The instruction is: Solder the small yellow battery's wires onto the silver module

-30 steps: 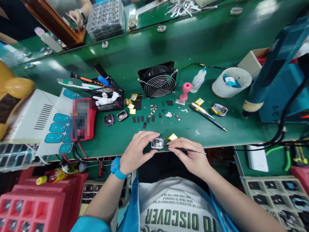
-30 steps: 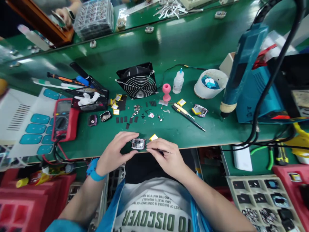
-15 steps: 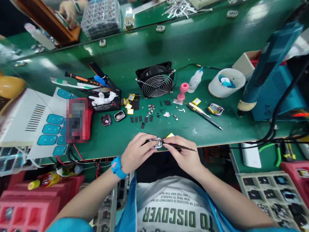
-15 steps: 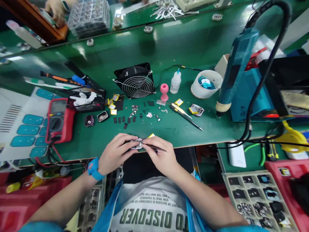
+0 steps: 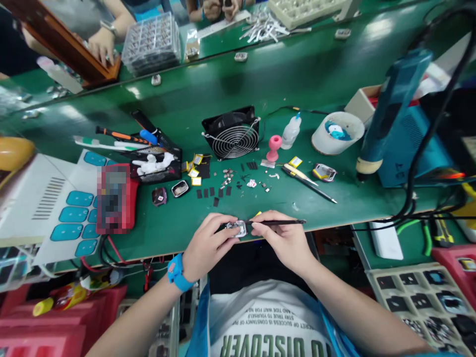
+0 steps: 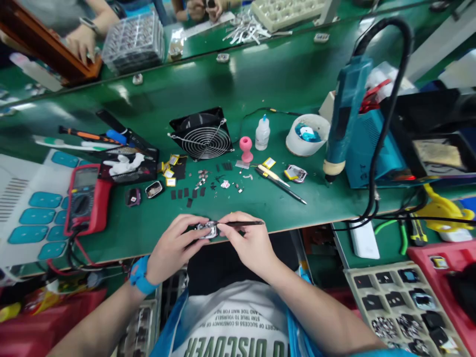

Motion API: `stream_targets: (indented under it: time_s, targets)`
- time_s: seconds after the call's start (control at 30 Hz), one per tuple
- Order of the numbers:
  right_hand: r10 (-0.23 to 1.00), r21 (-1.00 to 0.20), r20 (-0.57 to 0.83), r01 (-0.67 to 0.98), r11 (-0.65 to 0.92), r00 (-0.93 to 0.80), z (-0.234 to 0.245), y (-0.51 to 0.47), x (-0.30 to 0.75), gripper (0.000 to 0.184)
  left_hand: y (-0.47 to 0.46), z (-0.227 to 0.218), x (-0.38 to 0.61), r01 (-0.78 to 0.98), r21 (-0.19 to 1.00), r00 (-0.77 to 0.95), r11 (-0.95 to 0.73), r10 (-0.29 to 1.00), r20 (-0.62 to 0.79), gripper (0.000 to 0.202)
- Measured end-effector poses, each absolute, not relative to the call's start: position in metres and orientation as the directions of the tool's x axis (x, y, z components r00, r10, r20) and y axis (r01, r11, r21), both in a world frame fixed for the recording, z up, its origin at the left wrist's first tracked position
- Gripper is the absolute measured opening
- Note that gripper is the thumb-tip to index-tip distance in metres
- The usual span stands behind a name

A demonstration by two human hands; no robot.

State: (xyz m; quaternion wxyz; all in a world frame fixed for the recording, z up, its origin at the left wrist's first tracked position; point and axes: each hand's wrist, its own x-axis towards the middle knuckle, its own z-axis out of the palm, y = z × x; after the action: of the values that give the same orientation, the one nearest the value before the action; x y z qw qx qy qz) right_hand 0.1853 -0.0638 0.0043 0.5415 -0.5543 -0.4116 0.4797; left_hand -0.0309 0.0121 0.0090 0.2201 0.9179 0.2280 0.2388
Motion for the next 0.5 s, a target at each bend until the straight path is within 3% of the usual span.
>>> stream_targets:
  time_s: [0.07, 0.1, 0.17, 0.23, 0.3, 0.33, 0.4, 0.5]
  targets:
    - [0.98, -0.977, -0.196, -0.098, -0.191, 0.037, 0.01, -0.059, 0.2, 0.042, 0.012, 0.01, -0.031, 0.334, 0.528, 0.777, -0.781, 0.546, 0.315, 0.015]
    - [0.976, -0.977, -0.213, 0.009, -0.213, -0.039, 0.015, -0.055, 0.208, 0.046, 0.012, 0.01, -0.031, 0.345, 0.536, 0.77, -0.771, 0.558, 0.308, 0.012]
    - [0.958, -0.881, -0.249, 0.444, -0.163, -0.144, 0.03, -0.047, 0.222, 0.045, 0.014, 0.01, -0.031, 0.35, 0.532, 0.768, -0.771, 0.561, 0.308, 0.011]
    - [0.925, -0.555, -0.34, 0.83, -0.051, -0.17, 0.046, -0.039, 0.229, 0.039, 0.017, 0.01, -0.032, 0.354, 0.496, 0.767, -0.793, 0.55, 0.33, 0.016]
    - [0.891, -0.279, -0.436, 0.96, 0.0, -0.126, 0.058, -0.033, 0.232, 0.034, 0.02, 0.007, -0.033, 0.37, 0.444, 0.763, -0.816, 0.54, 0.356, 0.021]
    - [0.887, -0.22, -0.452, 0.975, -0.003, -0.099, 0.061, -0.031, 0.234, 0.034, 0.023, 0.005, -0.034, 0.387, 0.417, 0.759, -0.822, 0.541, 0.362, 0.024]
    - [0.924, -0.225, -0.382, 0.971, -0.081, -0.012, 0.064, -0.031, 0.246, 0.037, 0.027, -0.001, -0.037, 0.382, 0.369, 0.75, -0.848, 0.517, 0.413, 0.027]
    - [0.957, -0.512, -0.076, 0.812, -0.28, 0.282, 0.067, -0.041, 0.288, 0.038, 0.033, -0.016, -0.043, 0.35, 0.336, 0.753, -0.875, 0.475, 0.454, 0.032]
